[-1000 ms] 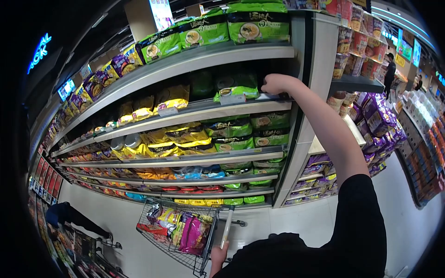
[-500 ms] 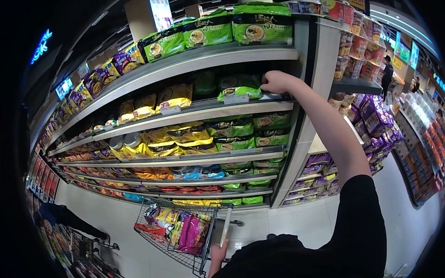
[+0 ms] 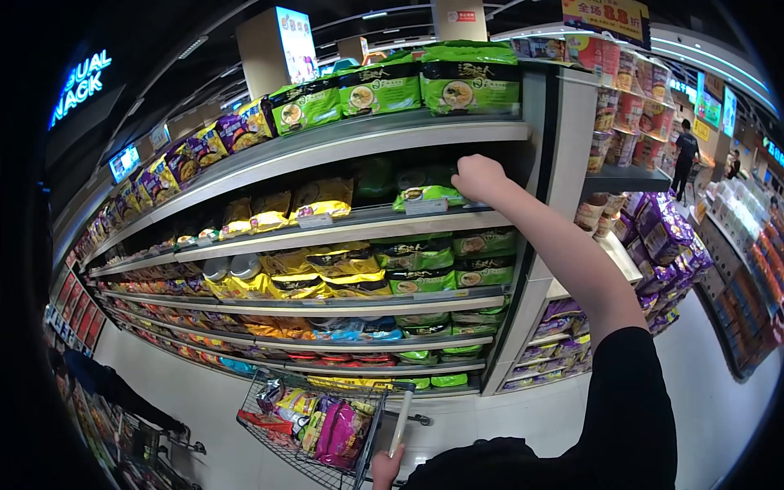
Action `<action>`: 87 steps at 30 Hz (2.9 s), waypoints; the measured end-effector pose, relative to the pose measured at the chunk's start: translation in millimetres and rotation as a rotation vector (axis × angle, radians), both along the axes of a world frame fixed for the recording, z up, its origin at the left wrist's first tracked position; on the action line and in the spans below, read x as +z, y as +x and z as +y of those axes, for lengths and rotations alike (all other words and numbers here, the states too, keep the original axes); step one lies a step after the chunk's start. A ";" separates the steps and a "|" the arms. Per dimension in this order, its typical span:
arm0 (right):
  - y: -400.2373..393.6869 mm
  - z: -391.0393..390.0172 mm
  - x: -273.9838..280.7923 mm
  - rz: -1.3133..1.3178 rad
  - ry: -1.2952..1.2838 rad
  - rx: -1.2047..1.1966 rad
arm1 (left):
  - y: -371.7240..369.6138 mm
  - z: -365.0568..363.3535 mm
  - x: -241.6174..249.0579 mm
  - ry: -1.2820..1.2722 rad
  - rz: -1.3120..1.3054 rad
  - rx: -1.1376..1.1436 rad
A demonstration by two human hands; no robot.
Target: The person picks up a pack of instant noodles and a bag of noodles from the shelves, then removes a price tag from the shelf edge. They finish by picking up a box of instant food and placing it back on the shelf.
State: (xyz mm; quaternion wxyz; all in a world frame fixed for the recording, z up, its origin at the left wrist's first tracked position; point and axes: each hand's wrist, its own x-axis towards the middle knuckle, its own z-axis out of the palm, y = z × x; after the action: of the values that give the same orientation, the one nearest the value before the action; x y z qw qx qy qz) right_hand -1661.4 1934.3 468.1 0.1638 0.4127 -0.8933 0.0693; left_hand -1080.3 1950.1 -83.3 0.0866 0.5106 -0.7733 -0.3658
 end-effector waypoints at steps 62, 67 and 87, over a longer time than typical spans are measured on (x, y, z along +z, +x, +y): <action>347.0 9.7 -486.8 -0.547 0.564 0.865 | -6.1 2.9 41.9 0.246 -0.051 -0.025; 343.6 -11.0 -490.4 -0.347 0.758 0.887 | -15.0 0.9 46.2 0.206 -0.080 0.014; 294.8 -90.4 -530.4 -0.356 0.612 1.267 | -72.0 -33.9 50.7 0.127 -0.452 0.226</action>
State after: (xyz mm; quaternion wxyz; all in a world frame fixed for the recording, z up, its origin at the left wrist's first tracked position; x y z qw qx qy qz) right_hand -1366.6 1843.9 -62.3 -0.1785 0.8607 -0.4754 -0.0362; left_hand -1152.3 1916.2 -32.6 -0.0804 0.6671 -0.6864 -0.2782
